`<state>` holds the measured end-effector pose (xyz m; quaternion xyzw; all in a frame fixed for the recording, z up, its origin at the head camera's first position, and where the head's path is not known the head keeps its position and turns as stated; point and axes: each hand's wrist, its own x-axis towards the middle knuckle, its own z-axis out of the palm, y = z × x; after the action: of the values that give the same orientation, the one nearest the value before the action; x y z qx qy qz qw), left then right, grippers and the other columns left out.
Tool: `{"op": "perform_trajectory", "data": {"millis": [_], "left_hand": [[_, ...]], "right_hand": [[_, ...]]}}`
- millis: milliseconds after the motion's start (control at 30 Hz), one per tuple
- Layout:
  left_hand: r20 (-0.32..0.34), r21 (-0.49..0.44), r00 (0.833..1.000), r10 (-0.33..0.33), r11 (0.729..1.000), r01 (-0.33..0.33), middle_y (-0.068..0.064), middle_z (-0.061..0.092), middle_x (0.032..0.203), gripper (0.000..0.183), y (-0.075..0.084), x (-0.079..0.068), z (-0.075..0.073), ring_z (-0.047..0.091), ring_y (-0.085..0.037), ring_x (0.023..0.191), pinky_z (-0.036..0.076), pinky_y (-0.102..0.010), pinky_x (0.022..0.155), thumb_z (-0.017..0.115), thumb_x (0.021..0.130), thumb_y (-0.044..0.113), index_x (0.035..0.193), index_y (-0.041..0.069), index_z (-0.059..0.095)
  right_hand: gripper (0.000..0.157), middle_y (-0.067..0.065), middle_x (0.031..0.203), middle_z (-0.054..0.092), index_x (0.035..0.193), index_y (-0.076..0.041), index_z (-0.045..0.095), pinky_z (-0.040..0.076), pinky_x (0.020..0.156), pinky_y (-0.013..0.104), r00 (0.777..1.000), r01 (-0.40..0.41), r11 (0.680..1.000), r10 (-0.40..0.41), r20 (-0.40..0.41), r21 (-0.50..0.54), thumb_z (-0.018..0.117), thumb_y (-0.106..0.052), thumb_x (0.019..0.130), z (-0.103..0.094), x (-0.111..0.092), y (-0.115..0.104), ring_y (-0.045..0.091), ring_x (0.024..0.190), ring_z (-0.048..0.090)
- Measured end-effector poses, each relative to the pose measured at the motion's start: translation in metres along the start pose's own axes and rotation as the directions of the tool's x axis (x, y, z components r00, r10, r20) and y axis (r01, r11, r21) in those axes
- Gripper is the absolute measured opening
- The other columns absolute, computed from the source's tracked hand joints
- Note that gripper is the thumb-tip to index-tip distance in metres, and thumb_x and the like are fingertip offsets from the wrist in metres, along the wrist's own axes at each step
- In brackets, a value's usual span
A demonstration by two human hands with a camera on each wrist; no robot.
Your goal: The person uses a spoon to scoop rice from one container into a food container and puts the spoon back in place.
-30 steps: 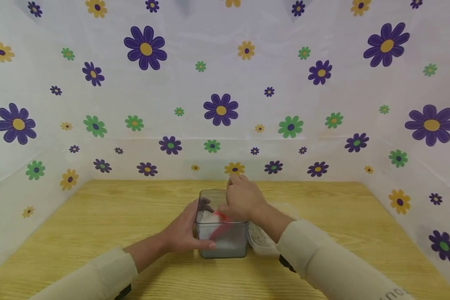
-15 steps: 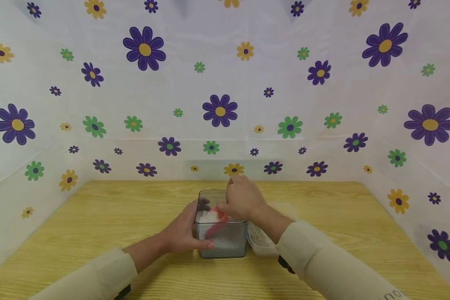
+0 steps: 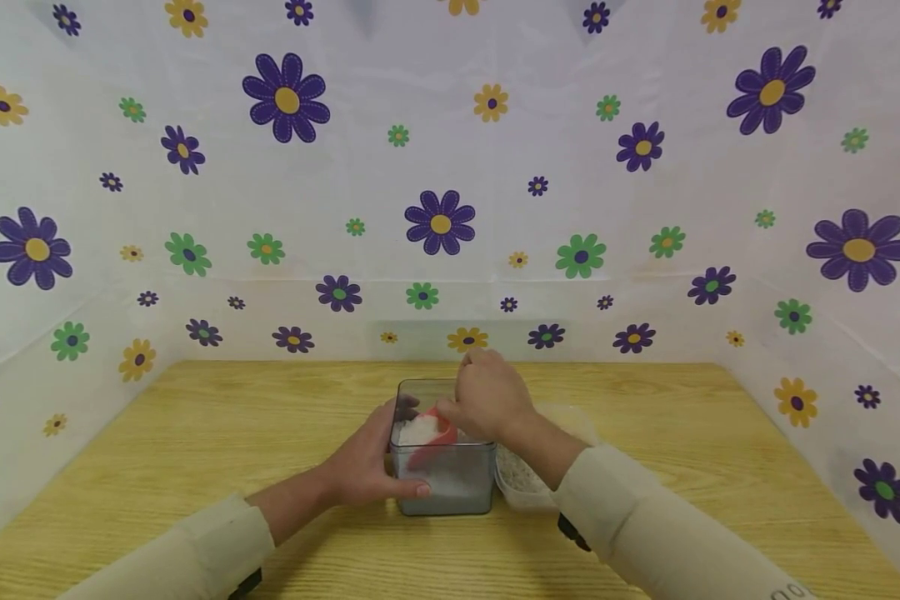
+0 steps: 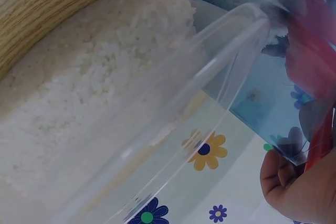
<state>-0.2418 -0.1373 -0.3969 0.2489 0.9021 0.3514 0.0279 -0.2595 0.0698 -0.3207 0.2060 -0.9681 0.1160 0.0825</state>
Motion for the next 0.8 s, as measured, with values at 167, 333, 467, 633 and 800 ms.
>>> {"op": "perform_trajectory", "data": {"millis": [167, 333, 467, 633, 800], "left_hand": [[0.001, -0.006, 1.000, 0.004, 1.000, -0.004, 0.012, 0.040, 0.125, 0.099, -0.0003, -0.0003, 0.0003, 0.041, -0.008, 0.109, 0.040, -0.039, 0.095, 0.076, 0.060, 0.064, 0.138, 0.033, 0.024], [-0.004, -0.014, 1.000, 0.023, 1.000, -0.023, 0.013, 0.040, 0.125, 0.097, -0.0012, -0.0001, 0.0008, 0.041, -0.008, 0.112, 0.040, -0.039, 0.097, 0.077, 0.060, 0.063, 0.135, 0.033, 0.025], [0.001, -0.050, 0.999, 0.046, 0.998, -0.045, 0.015, 0.042, 0.127, 0.094, -0.0018, 0.0016, 0.0013, 0.044, -0.007, 0.115, 0.039, -0.040, 0.102, 0.079, 0.061, 0.059, 0.134, 0.031, 0.027], [0.017, -0.088, 0.997, 0.074, 0.994, -0.072, 0.016, 0.047, 0.125, 0.090, -0.0020, 0.0026, 0.0012, 0.049, -0.007, 0.111, 0.040, -0.039, 0.101, 0.080, 0.063, 0.054, 0.132, 0.032, 0.027], [0.024, -0.092, 0.997, 0.069, 0.994, -0.067, 0.017, 0.046, 0.125, 0.090, -0.0020, 0.0025, 0.0014, 0.049, -0.007, 0.112, 0.040, -0.039, 0.101, 0.080, 0.063, 0.055, 0.132, 0.033, 0.028]], "right_hand": [[0.036, -0.003, 0.093, 0.056, 0.048, -0.017, 0.055, 0.045, 0.075, 0.028, 0.999, -0.017, 1.000, 0.017, -0.027, 0.003, 0.061, -0.035, 0.079, 0.0010, -0.0009, 0.0006, 0.011, 0.085, 0.049], [0.035, -0.002, 0.093, 0.057, 0.048, -0.017, 0.055, 0.046, 0.073, 0.028, 0.998, -0.040, 0.999, 0.040, -0.037, 0.011, 0.060, -0.034, 0.078, 0.0022, -0.0018, 0.0015, 0.012, 0.084, 0.050], [0.036, -0.001, 0.094, 0.057, 0.048, -0.017, 0.055, 0.047, 0.073, 0.028, 0.998, -0.045, 0.999, 0.045, -0.040, 0.000, 0.060, -0.034, 0.079, 0.0022, -0.0023, 0.0015, 0.013, 0.084, 0.050], [0.037, -0.001, 0.094, 0.057, 0.047, -0.017, 0.054, 0.047, 0.073, 0.028, 0.998, -0.037, 0.999, 0.036, -0.047, -0.013, 0.060, -0.034, 0.079, 0.0027, -0.0028, 0.0010, 0.013, 0.085, 0.050], [0.036, -0.001, 0.093, 0.056, 0.048, -0.017, 0.054, 0.047, 0.074, 0.028, 0.998, -0.042, 0.999, 0.042, -0.051, -0.008, 0.060, -0.034, 0.079, 0.0032, -0.0031, 0.0007, 0.013, 0.084, 0.049]]}}
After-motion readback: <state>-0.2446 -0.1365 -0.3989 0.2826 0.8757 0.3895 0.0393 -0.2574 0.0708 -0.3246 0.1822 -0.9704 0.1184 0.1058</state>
